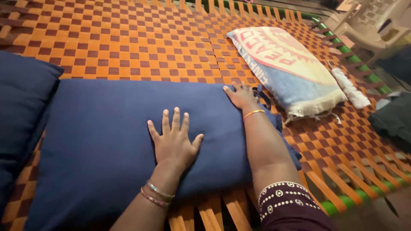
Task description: The person repeatedly adjusts and smooths a blue pillow on a woven cot, pressing and patting its surface and edges. The person also repositions the pillow and handles a second pillow nearby.
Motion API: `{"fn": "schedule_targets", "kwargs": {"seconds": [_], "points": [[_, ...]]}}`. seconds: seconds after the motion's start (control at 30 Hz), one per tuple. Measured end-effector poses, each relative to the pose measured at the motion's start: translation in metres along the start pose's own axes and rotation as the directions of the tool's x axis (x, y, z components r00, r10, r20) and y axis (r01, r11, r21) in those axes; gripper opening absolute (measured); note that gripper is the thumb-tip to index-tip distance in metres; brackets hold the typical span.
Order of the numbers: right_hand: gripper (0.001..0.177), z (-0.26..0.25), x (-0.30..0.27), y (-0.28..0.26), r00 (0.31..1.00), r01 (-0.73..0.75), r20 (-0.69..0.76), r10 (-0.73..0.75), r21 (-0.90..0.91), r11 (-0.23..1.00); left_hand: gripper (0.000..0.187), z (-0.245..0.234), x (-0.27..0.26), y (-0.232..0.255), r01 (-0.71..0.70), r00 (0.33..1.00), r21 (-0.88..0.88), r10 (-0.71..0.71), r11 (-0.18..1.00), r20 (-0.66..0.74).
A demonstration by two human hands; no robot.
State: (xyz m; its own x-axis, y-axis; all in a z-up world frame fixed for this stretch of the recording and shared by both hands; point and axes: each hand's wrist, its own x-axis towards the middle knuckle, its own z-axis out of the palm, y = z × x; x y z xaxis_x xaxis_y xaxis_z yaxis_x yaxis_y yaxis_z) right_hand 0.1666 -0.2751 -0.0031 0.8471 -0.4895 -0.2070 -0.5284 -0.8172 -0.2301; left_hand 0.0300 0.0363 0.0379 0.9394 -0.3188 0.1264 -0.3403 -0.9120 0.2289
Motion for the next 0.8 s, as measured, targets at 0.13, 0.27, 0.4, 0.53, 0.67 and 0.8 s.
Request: {"fn": "schedule_targets", "kwargs": {"seconds": [0.13,0.27,0.4,0.53,0.67,0.8], "points": [[0.085,0.007,-0.013,0.045,0.971,0.208,-0.109,-0.214,-0.061,0.976,0.081,-0.001,-0.002,-0.002,-0.022,1.000,0.013,0.022,1.000,-0.014],[0.079,0.019,-0.061,0.121,0.949,0.262,-0.186,-0.253,0.020,0.965,0.081,-0.003,-0.006,-0.005,-0.055,0.998,0.025,0.056,0.998,-0.018],[0.073,0.012,-0.115,0.169,0.964,0.207,-0.197,-0.176,0.148,0.967,0.082,-0.002,-0.005,-0.004,-0.054,0.998,0.015,0.055,0.998,-0.035],[0.063,-0.003,-0.147,0.145,0.797,0.261,-0.515,-0.317,-0.180,0.948,0.082,0.000,-0.005,-0.006,-0.051,0.998,0.011,0.051,0.999,-0.034],[0.060,0.024,-0.190,0.057,0.372,0.736,-0.549,-0.749,-0.317,0.598,0.083,-0.002,-0.005,-0.007,-0.042,0.999,0.014,0.042,0.999,-0.007],[0.072,0.038,-0.205,0.019,0.784,0.591,-0.085,-0.615,-0.201,0.781,0.084,-0.001,-0.006,-0.007,-0.022,1.000,0.041,0.021,0.999,0.007]]}}
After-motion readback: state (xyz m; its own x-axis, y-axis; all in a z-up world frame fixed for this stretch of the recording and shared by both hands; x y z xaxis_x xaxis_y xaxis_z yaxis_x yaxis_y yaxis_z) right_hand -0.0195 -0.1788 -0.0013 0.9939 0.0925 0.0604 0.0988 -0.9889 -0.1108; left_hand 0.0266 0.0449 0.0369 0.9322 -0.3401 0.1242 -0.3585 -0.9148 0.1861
